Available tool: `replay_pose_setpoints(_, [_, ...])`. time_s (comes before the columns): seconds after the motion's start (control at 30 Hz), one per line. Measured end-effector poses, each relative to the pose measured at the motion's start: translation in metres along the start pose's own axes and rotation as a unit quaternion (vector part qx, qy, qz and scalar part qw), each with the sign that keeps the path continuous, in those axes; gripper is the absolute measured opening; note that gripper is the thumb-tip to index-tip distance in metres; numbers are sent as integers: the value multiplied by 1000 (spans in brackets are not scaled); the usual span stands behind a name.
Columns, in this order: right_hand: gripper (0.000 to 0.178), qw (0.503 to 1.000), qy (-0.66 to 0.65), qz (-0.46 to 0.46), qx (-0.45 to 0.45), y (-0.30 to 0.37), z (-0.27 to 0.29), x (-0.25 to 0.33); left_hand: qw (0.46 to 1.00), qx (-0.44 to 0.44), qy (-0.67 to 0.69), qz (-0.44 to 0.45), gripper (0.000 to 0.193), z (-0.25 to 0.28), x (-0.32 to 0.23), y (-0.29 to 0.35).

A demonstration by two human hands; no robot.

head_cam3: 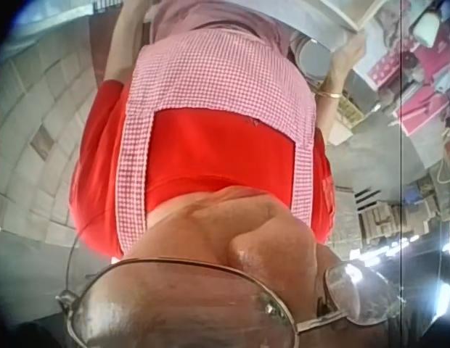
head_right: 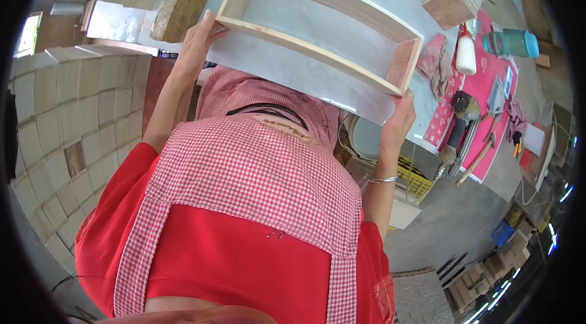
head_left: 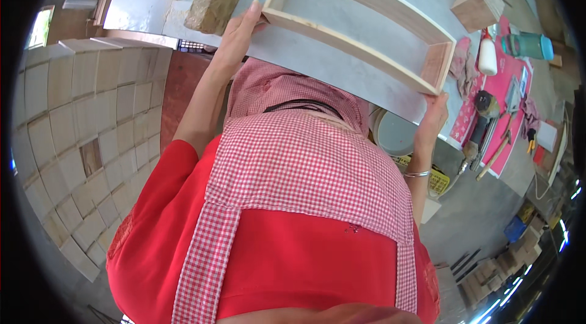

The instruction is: Assembling wooden boxes using glue and a pneumatic nail gun.

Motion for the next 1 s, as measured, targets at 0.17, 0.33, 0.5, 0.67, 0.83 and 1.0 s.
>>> replay_pose_setpoints(0.17, [66,983,-83,136,-94,-40,17,62,988,-39,-74,-128,70,5,-60,-1])
replay_pose_setpoints(0.33, [76,991,-132,30,10,-80,9,44,992,-46,-82,-88,78,-5,-78,-21])
replay_pose_setpoints(0.5, [78,994,-104,-41,23,-92,0,28,994,-17,-104,-32,83,-15,-67,-39])
replay_pose_setpoints(0.67, [80,992,-99,-70,31,-104,-9,12,990,-35,-139,-3,83,-14,-57,-63])
replay_pose_setpoints(0.83, [81,995,-57,-77,30,-112,-10,18,998,-42,-52,8,68,-9,-63,-78])
replay_pose_setpoints(1.0, [78,992,-60,-113,23,-112,-4,-4,993,-5,-115,0,75,-21,-62,-75])
Point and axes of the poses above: each hand's wrist, its own y-axis away from the middle knuckle, its own z-axis out of the back of the hand, x = y × z, the point moved 8 cm from there along -y, towards the middle knuckle, and after that the axes turned 11 degrees about z, right-handed, at the moved point
